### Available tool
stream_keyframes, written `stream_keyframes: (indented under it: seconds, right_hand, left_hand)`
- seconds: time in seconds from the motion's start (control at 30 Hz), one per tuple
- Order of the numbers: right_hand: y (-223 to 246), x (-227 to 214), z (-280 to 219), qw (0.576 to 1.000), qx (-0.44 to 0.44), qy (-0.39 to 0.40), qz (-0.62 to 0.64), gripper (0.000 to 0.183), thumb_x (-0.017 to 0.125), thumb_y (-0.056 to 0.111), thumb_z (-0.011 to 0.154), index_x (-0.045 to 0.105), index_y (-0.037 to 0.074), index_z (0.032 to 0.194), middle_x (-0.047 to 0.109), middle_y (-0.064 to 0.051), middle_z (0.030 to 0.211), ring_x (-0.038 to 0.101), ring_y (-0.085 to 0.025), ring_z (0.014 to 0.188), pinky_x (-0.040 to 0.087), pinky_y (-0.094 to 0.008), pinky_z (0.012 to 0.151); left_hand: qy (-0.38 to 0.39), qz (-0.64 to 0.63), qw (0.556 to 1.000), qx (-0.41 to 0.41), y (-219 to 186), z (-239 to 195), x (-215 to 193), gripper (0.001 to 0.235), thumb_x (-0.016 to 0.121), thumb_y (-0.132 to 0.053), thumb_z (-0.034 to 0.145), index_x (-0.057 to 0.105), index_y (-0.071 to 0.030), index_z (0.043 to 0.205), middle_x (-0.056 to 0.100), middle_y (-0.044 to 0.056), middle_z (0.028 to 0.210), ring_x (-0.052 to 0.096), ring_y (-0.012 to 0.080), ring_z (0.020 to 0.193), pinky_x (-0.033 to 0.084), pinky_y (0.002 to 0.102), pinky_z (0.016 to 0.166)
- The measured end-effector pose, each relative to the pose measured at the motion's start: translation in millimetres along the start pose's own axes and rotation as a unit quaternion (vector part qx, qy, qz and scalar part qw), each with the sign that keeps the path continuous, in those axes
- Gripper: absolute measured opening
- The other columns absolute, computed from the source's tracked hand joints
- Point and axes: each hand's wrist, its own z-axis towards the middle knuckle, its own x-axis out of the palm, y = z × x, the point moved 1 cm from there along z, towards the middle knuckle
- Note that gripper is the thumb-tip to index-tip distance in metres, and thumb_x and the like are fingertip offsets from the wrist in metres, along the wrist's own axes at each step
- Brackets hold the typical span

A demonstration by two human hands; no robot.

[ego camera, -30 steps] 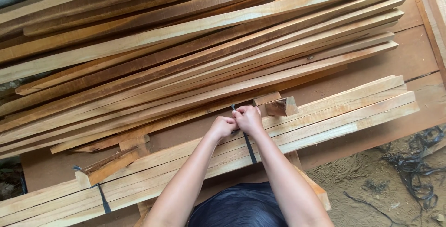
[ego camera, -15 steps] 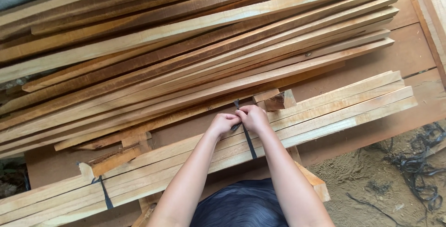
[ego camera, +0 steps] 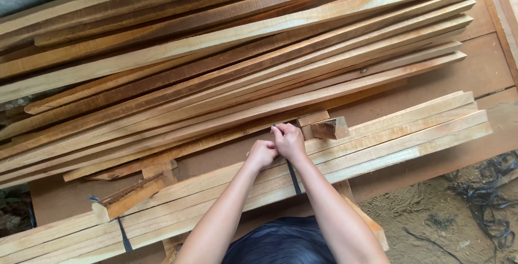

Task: The person gathers thin wooden planks from a large pile and arranges them into a neat stack on a wooden workbench. They then use black plastic ties to secure the stack of planks together at multiple points along its length.

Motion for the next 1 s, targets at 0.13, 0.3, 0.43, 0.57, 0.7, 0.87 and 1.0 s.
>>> stream_keyframes:
  seconds: [0.13, 0.3, 0.43, 0.57, 0.7, 0.87, 1.0]
  right_hand:
    - [-2, 5, 4, 1.0, 0.003, -0.008, -0.011, 0.022, 0.069, 0.023, 0.088, 0.079, 0.004, 0.092, 0.075, -0.019, 0.09, 0.073, -0.035, 0.082, 0.057, -0.042, 0.076]
    - [10, 1, 6, 0.993, 0.101, 0.029, -0.049, 0.024, 0.069, 0.028, 0.089, 0.08, 0.007, 0.092, 0.072, -0.017, 0.075, 0.071, -0.033, 0.069, 0.056, -0.042, 0.068]
    - [10, -5, 9, 0.996, 0.084, 0.034, -0.015, 0.025, 0.067, 0.029, 0.092, 0.08, 0.009, 0.093, 0.074, -0.014, 0.074, 0.072, -0.027, 0.065, 0.057, -0.039, 0.067]
    - [25, -17, 11, 0.999, 0.032, -0.011, 0.021, 0.025, 0.067, 0.03, 0.094, 0.078, 0.01, 0.104, 0.076, -0.008, 0.083, 0.073, -0.021, 0.075, 0.058, -0.036, 0.07]
    - [51, -30, 0, 0.935, -0.272, -0.165, -0.155, 0.022, 0.064, 0.029, 0.103, 0.071, 0.012, 0.115, 0.077, -0.007, 0.11, 0.073, -0.023, 0.104, 0.056, -0.039, 0.092]
    - [62, -9, -23, 0.963, -0.174, 0.17, -0.119, 0.041, 0.065, 0.046, 0.095, 0.075, 0.011, 0.114, 0.077, -0.01, 0.11, 0.074, -0.027, 0.101, 0.059, -0.041, 0.09]
    - [90, 1, -32, 0.834, -0.053, 0.432, -0.339, 0.084, 0.067, 0.079, 0.074, 0.073, 0.015, 0.127, 0.073, -0.013, 0.123, 0.068, -0.032, 0.116, 0.054, -0.045, 0.1]
  left_hand:
    - [-0.019, 0.002, 1.0, 0.011, 1, 1, 2, 0.023, 0.074, -0.042, 0.083, 0.084, -0.023, 0.092, 0.079, 0.0, 0.082, 0.071, 0.0128, 0.074, 0.054, 0.033, 0.077]
    - [-0.005, -0.054, 0.998, 0.033, 15, 13, 10, 0.02, 0.078, -0.031, 0.085, 0.084, -0.015, 0.095, 0.077, 0.005, 0.077, 0.07, 0.012, 0.068, 0.055, 0.032, 0.071]
    - [0.03, -0.136, 0.99, 0.027, 23, 30, 17, 0.019, 0.075, -0.022, 0.088, 0.084, -0.006, 0.093, 0.077, 0.008, 0.077, 0.065, 0.0138, 0.066, 0.055, 0.036, 0.066]
    - [0.037, -0.108, 0.993, -0.003, -1, 3, -8, 0.027, 0.079, -0.034, 0.088, 0.082, -0.012, 0.103, 0.077, 0.009, 0.09, 0.065, 0.0175, 0.077, 0.053, 0.036, 0.075]
    - [-0.016, -0.042, 0.996, 0.078, 17, -6, -25, 0.038, 0.071, -0.044, 0.09, 0.079, -0.018, 0.115, 0.078, 0.003, 0.116, 0.072, 0.0158, 0.103, 0.056, 0.034, 0.094]
    - [0.02, 0.057, 0.997, 0.042, 65, -45, -85, 0.069, 0.073, -0.058, 0.082, 0.064, -0.017, 0.137, 0.067, 0.007, 0.138, 0.065, 0.0218, 0.123, 0.052, 0.038, 0.105]
    - [0.054, 0.158, 0.986, -0.008, 109, -64, -112, 0.105, 0.08, -0.074, 0.06, 0.057, -0.017, 0.146, 0.059, 0.009, 0.147, 0.058, 0.026, 0.134, 0.045, 0.041, 0.112]
